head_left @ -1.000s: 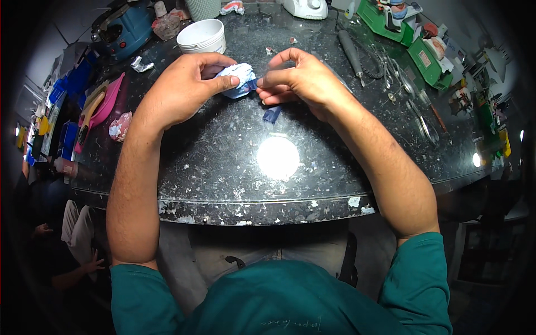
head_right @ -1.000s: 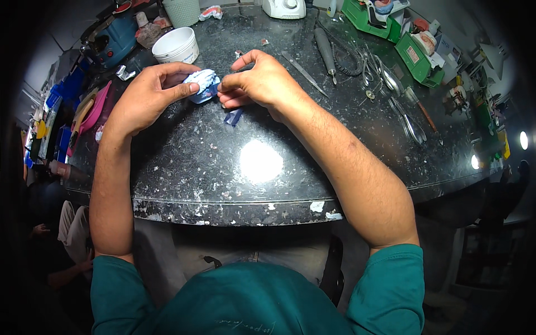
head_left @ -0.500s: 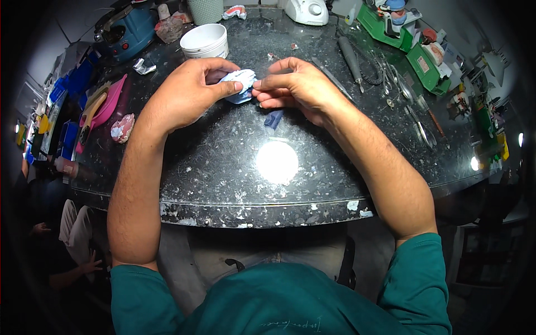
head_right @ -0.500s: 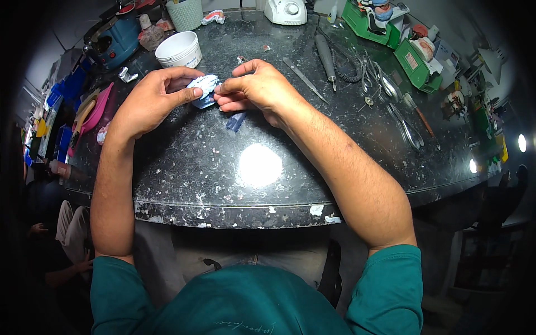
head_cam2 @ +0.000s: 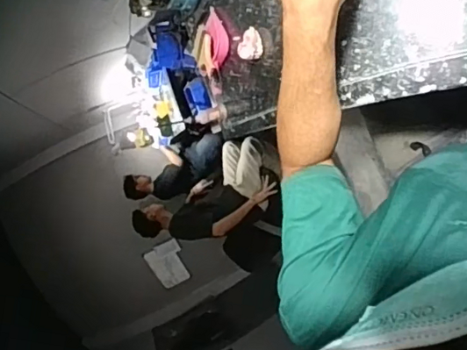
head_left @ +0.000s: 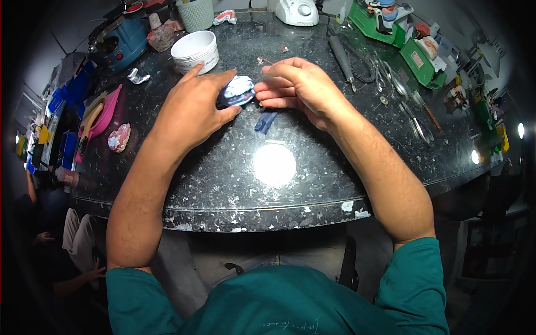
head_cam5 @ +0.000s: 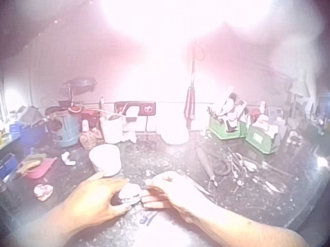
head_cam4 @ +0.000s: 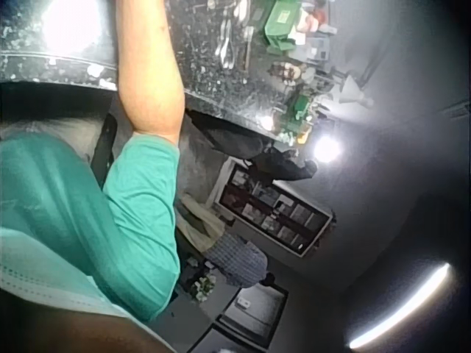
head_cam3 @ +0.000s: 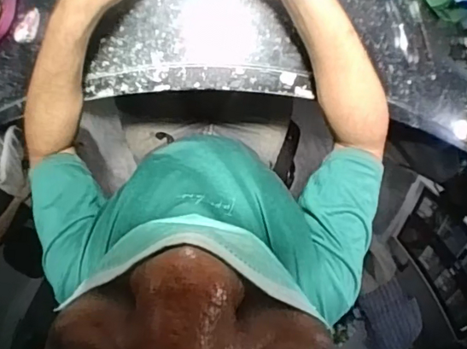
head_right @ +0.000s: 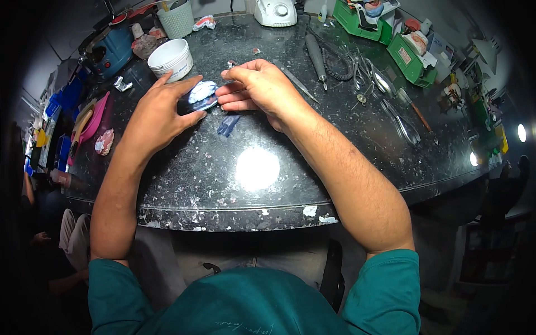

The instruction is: The person uses a rotary tool to grind and smooth the surface of a blue dental mold held in their left hand. They periodically stop to inspect the mold, rotate it to access different areas, and wipe the surface with a blue cloth. The person also handles a second mold piece, fitting it against the first to check alignment.

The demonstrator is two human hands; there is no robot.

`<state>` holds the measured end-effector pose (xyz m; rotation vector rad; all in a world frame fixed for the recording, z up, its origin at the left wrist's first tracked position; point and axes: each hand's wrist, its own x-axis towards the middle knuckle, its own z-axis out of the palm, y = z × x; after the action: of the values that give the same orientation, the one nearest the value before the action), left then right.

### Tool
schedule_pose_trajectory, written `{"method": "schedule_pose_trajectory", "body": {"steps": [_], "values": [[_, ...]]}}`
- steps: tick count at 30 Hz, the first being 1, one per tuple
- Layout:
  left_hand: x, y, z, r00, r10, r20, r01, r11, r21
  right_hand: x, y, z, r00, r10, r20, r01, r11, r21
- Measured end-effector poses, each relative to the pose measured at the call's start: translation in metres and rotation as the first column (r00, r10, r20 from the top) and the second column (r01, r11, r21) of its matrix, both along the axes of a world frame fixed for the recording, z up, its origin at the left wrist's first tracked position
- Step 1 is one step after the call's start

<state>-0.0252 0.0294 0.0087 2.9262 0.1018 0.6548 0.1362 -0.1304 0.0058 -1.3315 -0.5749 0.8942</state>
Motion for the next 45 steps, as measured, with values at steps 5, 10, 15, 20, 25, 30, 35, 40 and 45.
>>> {"method": "schedule_pose_trajectory", "body": {"steps": [5,10,15,20,25,30,35,40,45], "values": [[0.012,-0.002,0.002,0.998,0.056,0.003,-0.056,0.991,0.122,0.002,-0.001,-0.004,0.977,-0.091,0.194,0.074,0.993,0.092],[0.015,-0.008,0.006,0.972,0.070,0.226,0.132,0.634,-0.762,-0.005,-0.006,0.000,0.374,-0.316,0.872,-0.059,0.930,0.363],[0.007,-0.025,0.010,0.904,-0.012,0.427,0.411,0.296,-0.862,-0.017,-0.010,0.013,0.036,-0.434,0.900,-0.177,0.884,0.433],[-0.001,-0.041,0.020,0.877,-0.048,0.478,0.470,0.295,-0.832,-0.013,-0.018,0.024,0.000,-0.481,0.877,-0.270,0.844,0.463],[-0.007,-0.036,0.029,0.860,-0.149,0.489,0.486,-0.059,-0.872,-0.009,-0.024,0.032,0.042,-0.468,0.883,-0.316,0.832,0.456],[-0.011,-0.032,0.035,0.893,-0.160,0.421,0.387,-0.206,-0.899,-0.006,-0.025,0.037,0.031,-0.393,0.919,-0.337,0.862,0.380],[-0.008,-0.036,0.030,0.902,-0.101,0.420,0.397,-0.186,-0.898,-0.006,-0.026,0.038,0.022,-0.374,0.927,-0.317,0.877,0.361],[-0.009,-0.031,0.027,0.901,-0.132,0.413,0.387,-0.184,-0.904,-0.004,-0.027,0.038,0.047,-0.339,0.940,-0.344,0.878,0.334],[-0.005,-0.036,0.024,0.911,-0.082,0.404,0.394,-0.121,-0.911,-0.002,-0.026,0.037,0.025,-0.314,0.949,-0.312,0.900,0.306]]}}
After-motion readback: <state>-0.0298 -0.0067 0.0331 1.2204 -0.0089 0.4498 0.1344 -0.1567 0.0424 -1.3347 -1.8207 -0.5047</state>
